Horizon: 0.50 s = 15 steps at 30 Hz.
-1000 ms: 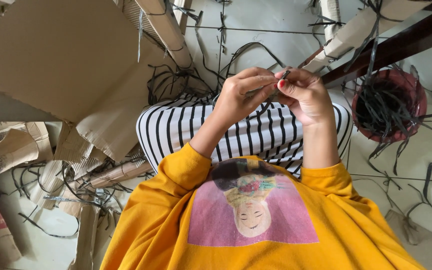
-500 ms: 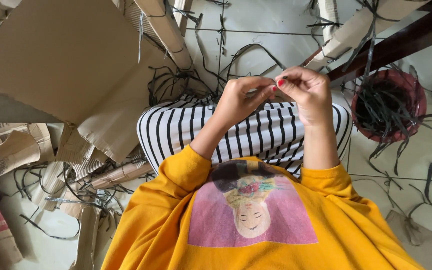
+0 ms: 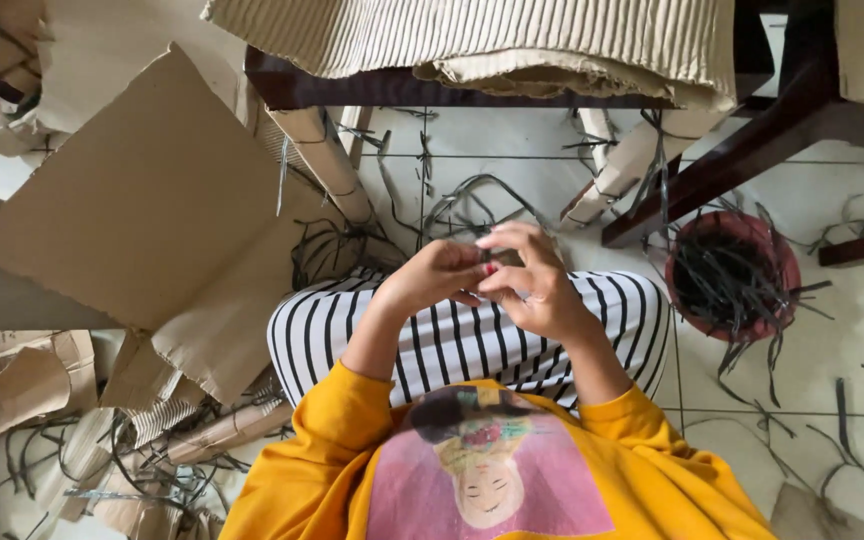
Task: A person sits on a cushion on the floor, meticulously removing or cleaning plastic strips and cardboard packaging from wooden chairs in a warehouse setting.
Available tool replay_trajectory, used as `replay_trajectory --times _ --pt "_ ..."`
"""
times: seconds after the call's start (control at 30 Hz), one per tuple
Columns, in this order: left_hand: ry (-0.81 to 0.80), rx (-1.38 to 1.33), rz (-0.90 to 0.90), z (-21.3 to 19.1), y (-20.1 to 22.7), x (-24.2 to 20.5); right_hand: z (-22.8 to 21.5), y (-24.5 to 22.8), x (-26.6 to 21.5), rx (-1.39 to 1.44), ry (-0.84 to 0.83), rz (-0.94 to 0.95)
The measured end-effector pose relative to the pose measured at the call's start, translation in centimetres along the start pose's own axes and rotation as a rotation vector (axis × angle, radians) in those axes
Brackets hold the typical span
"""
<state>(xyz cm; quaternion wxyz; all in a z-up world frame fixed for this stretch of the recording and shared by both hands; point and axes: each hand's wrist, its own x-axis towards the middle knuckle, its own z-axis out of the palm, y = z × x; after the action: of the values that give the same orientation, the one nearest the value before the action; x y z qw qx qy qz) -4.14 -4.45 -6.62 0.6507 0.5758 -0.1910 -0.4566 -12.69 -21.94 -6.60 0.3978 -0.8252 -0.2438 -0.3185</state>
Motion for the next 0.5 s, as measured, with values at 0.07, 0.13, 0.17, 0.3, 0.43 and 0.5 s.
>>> replay_trajectory --times 0.07,0.13,0.17,0.3,0.43,0.5 --pt "0.013 0.411 0.019 0.3 0.5 0.8 -0.5 -0.8 0.6 0.042 -0.067 0.016" --pt "0.018 0.811 0.028 0.5 0.4 1.3 -0.7 -0.9 0.2 0.094 -0.141 0.043" --pt "0.093 0.976 0.024 0.6 0.2 1.5 -0.7 -0.7 -0.4 0.030 -0.141 0.072" --pt "0.339 1.028 0.005 1.0 0.8 1.0 -0.2 0.2 -2.4 -0.102 -0.033 0.207" --pt "0.448 0.782 0.137 2.8 1.9 0.3 0.5 -0.6 -1.9 -0.117 0.196 0.292" --pt "0.528 0.433 0.397 3.9 1.5 0.3 0.5 -1.8 -0.3 0.019 0.389 0.364"
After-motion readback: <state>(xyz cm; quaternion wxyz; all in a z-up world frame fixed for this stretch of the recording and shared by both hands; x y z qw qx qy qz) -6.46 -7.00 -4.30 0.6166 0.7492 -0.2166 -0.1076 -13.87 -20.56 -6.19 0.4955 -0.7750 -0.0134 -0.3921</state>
